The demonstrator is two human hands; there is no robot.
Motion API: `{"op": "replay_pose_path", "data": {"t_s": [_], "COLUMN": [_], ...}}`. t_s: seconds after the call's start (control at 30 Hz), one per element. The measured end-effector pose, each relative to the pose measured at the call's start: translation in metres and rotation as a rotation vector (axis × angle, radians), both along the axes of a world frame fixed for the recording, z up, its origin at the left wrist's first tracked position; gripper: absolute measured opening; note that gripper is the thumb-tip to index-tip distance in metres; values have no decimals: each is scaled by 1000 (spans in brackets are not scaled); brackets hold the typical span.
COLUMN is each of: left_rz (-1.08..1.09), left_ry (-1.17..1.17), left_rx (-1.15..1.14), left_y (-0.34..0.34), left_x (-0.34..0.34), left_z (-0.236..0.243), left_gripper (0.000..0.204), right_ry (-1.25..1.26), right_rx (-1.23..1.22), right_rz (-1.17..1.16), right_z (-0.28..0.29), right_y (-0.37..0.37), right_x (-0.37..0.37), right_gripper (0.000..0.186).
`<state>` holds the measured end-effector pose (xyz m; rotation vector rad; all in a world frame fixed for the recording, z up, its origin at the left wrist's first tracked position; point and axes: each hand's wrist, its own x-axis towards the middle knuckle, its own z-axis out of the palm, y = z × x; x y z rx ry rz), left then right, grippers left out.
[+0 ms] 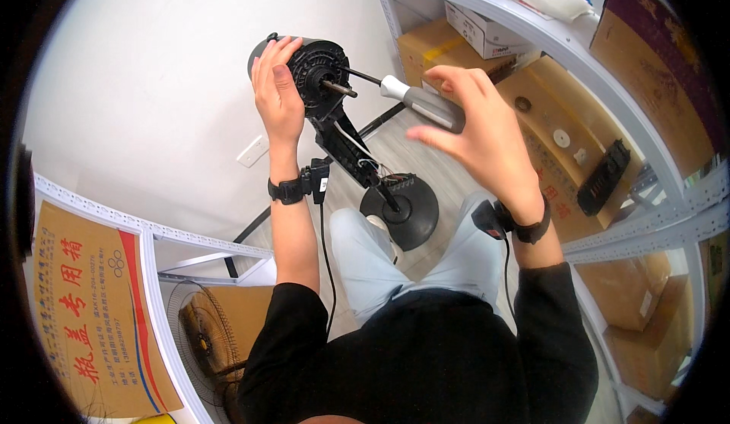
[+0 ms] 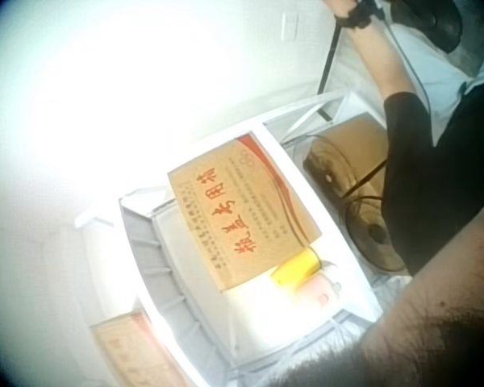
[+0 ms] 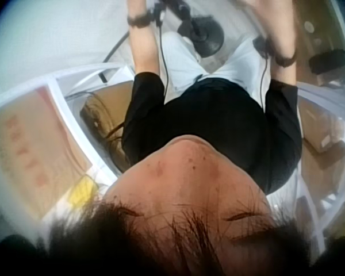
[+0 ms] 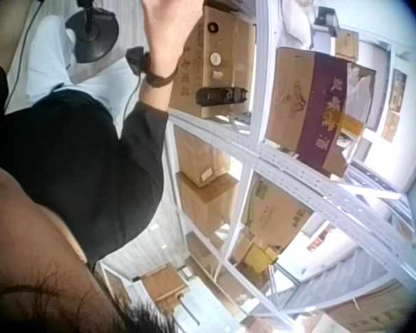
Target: The person is repairing a fan motor. They use a screwdriver to loosen and tighten screws on the motor housing, then remove a black plastic component from the fan stand.
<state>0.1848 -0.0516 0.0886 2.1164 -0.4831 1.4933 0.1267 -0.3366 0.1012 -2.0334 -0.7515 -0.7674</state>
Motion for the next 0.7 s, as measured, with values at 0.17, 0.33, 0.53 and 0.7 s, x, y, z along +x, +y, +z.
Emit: {"op": "replay_pose_path", "data": {"t_s": [0.17,0.33,0.53,0.7], "left_rz": [6,10,2,5], "left_ry": [-10,-7,-10,-17], "left_rx": [3,2,6,6], "left_y": [1,1,1,-1], "left_x": [-1,0,-1,-1], "left_z": [-1,-2,-1,-2], "left_gripper": [48,47,46,43], "right_ry": [124,398,-76,159], "right_rx": [-29,87,-74,62], "right_rz": [59,20,-20,-48], "right_z": [-4,-2,-7,-10], "right_y": [-1,-1,3,3], "right_x": [-1,0,-2,4], "right_gripper": [36,37,34,34]}}
